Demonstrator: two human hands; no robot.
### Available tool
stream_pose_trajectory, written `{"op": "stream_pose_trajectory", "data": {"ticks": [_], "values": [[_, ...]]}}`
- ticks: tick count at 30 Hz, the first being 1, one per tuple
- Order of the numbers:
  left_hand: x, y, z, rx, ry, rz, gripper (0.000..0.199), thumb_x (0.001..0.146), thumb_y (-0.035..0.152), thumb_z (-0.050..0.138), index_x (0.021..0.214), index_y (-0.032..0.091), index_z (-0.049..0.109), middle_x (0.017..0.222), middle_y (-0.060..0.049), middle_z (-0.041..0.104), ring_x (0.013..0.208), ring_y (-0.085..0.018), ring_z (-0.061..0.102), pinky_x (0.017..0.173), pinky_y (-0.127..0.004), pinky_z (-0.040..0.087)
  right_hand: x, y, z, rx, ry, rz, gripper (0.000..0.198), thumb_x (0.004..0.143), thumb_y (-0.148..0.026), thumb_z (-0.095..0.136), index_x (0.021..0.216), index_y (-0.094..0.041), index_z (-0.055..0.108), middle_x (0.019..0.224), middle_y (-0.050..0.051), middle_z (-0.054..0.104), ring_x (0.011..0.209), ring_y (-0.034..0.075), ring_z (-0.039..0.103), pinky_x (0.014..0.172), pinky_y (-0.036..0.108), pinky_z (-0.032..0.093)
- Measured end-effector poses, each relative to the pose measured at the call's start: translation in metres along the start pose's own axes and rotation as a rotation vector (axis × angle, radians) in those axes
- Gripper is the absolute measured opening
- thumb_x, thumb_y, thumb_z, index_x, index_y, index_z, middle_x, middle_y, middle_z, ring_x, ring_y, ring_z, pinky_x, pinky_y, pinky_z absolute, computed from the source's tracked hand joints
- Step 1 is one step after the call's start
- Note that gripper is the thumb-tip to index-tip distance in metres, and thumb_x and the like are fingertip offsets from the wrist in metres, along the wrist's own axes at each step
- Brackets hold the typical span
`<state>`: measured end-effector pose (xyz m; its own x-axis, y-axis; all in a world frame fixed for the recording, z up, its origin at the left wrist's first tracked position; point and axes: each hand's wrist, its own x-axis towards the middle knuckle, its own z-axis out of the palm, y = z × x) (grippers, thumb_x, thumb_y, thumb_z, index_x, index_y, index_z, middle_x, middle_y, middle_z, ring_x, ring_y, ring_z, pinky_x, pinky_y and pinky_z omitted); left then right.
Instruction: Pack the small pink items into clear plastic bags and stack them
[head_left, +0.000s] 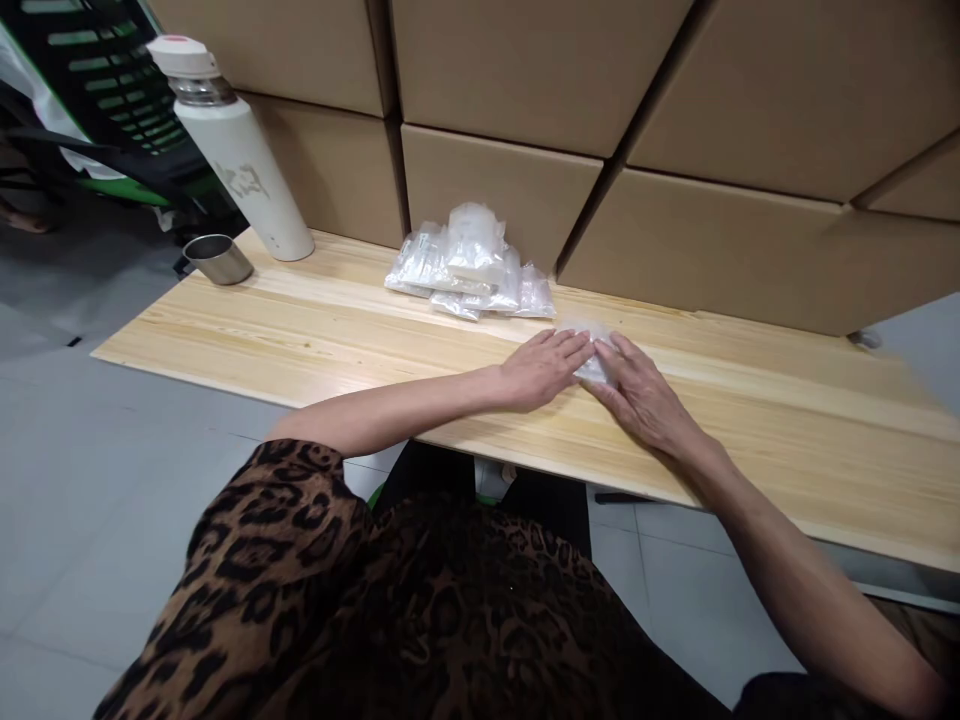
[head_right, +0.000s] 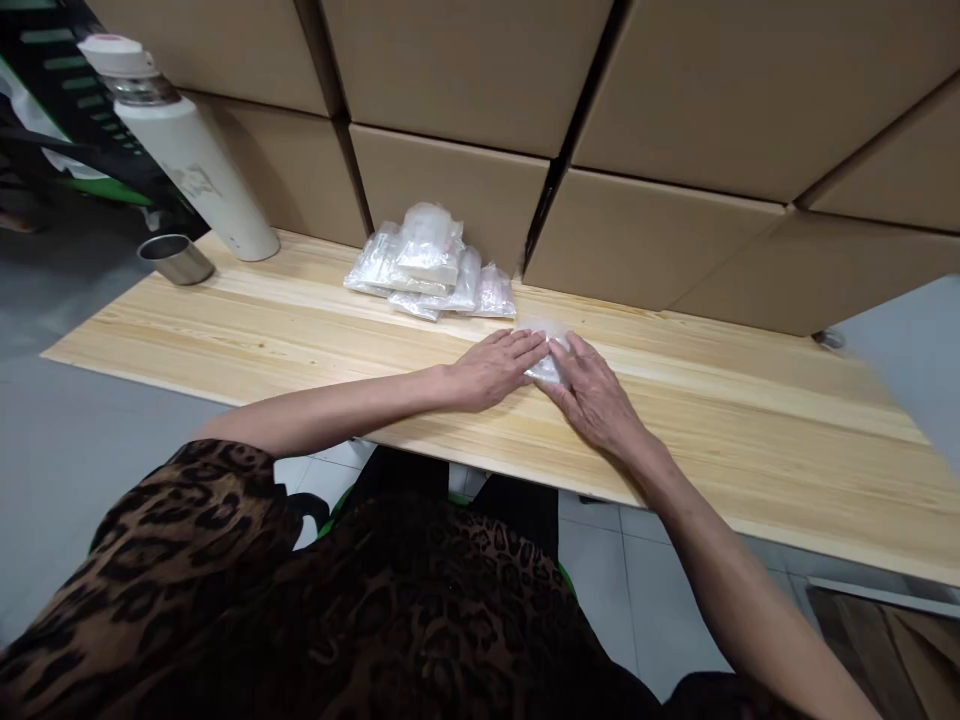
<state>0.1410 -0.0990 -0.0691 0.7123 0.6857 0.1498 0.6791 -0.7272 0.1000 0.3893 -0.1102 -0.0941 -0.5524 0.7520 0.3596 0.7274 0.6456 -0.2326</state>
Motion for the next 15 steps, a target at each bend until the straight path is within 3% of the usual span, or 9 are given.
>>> {"op": "stream_pose_trajectory", "data": {"ticks": [7,11,15], "values": [[0.037,-0.027,-0.006,0.160,0.122,-0.082,0.053,0.107,0.011,0.039,0.157,0.006,0.055,0.161,-0.022,0.060,0.152,-0.031,0.057,0.135,-0.053,0.034,0.066,0.040,0.015,0.071,-0.003,0.048,0.077,0.108,-0.069,0.044,0.161,-0.014,0.057,0.168,0.026,0.049,0.162,0.040,0.043,0.127,0.068,0.041],[0.037,-0.035,-0.006,0.204,0.167,-0.064,0.049,0.108,0.010,0.033,0.144,0.006,0.066,0.149,-0.022,0.069,0.147,-0.031,0.061,0.136,-0.053,0.034,0.077,0.044,0.024,0.090,-0.001,0.075,0.084,0.105,-0.075,0.042,0.159,-0.012,0.059,0.170,0.027,0.046,0.162,0.039,0.043,0.130,0.065,0.038],[0.037,-0.038,0.000,0.190,0.199,-0.059,0.046,0.107,0.008,0.037,0.141,0.007,0.068,0.152,-0.022,0.066,0.149,-0.031,0.060,0.133,-0.053,0.039,0.085,0.044,0.026,0.110,0.087,0.029,0.085,0.107,-0.073,0.035,0.162,-0.012,0.055,0.170,0.024,0.048,0.163,0.036,0.042,0.134,0.064,0.032]]}}
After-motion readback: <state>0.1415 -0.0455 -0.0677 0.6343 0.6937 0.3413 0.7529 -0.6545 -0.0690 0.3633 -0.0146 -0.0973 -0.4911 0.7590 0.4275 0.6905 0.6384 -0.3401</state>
